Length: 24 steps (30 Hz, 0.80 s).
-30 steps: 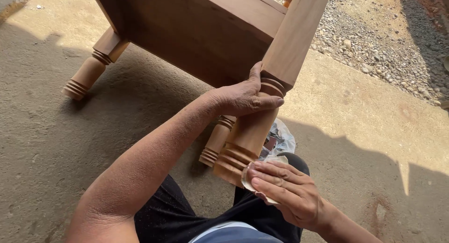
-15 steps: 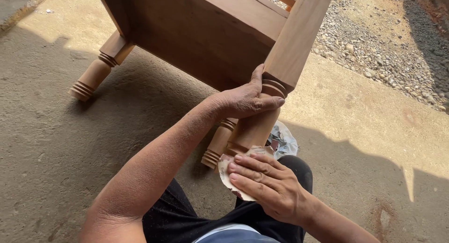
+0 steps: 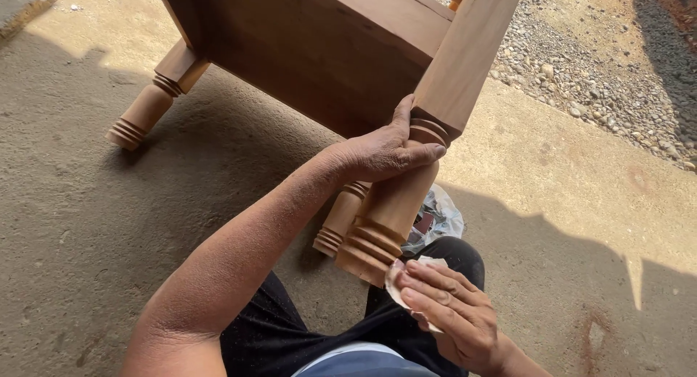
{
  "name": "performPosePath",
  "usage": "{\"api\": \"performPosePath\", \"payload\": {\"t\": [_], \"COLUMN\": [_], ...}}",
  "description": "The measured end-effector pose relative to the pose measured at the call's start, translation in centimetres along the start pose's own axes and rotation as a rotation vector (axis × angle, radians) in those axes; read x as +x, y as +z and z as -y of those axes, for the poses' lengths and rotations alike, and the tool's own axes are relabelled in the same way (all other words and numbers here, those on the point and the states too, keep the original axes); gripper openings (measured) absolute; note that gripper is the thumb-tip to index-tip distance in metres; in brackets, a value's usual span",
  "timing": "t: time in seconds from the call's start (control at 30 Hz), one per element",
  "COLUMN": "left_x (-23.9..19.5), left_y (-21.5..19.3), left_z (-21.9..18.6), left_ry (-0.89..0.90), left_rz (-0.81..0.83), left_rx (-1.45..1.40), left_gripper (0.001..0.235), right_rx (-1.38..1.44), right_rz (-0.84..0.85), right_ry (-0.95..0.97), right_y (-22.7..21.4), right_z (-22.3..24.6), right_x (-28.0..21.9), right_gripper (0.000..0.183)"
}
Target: The person sits on the ground and sands the legs and frame of a wooden chair using a piece of sandpaper. They work on the turned details of the legs and the flat surfaces of the chair's frame.
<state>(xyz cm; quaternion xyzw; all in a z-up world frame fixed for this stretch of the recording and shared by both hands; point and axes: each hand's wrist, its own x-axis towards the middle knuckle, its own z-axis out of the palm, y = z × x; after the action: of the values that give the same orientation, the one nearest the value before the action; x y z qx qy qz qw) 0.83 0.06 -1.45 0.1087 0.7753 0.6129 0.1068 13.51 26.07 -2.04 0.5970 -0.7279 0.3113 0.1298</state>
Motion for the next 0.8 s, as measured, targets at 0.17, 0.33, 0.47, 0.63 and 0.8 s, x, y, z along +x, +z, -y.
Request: {"api": "performPosePath", "payload": {"t": [0.17,0.33,0.47,0.63,0.8], "left_x": [1.2,-0.6,-3.7,-6.2,-10.4], "left_y": [0.1,-1.1,-3.1,-4.6,-5.3], "left_z": [2.2,1.9,2.1,6.3,4.8], "left_ry": [0.023,0.144,-0.044,-0.152,0.057], "left_rz": [0.009,0.06,0.143,0.037,0.035], "left_rx": [0.002,-0.098,-0.349,-0.406,-0.517], "left_gripper": [0.122,0.101,0.091,0.072,0.084], "right_rx": [-0.209,0.018,-0.036,-0.087,0.103], "right_rz": [-0.033,0.236,0.17,0.048,0.241], "right_ry": [-0.095,-0.059,-0.111,0.022,0.321], "right_y": [1.5,3.2,2.7,2.8,2.7], "right_z": [0.6,2.1,1.7,2.5,-0.6], "right_x": [2.1,10.0,4.6,6.2,15.5], "right_gripper": [0.031,0.038,0.038,0.035,0.026]}}
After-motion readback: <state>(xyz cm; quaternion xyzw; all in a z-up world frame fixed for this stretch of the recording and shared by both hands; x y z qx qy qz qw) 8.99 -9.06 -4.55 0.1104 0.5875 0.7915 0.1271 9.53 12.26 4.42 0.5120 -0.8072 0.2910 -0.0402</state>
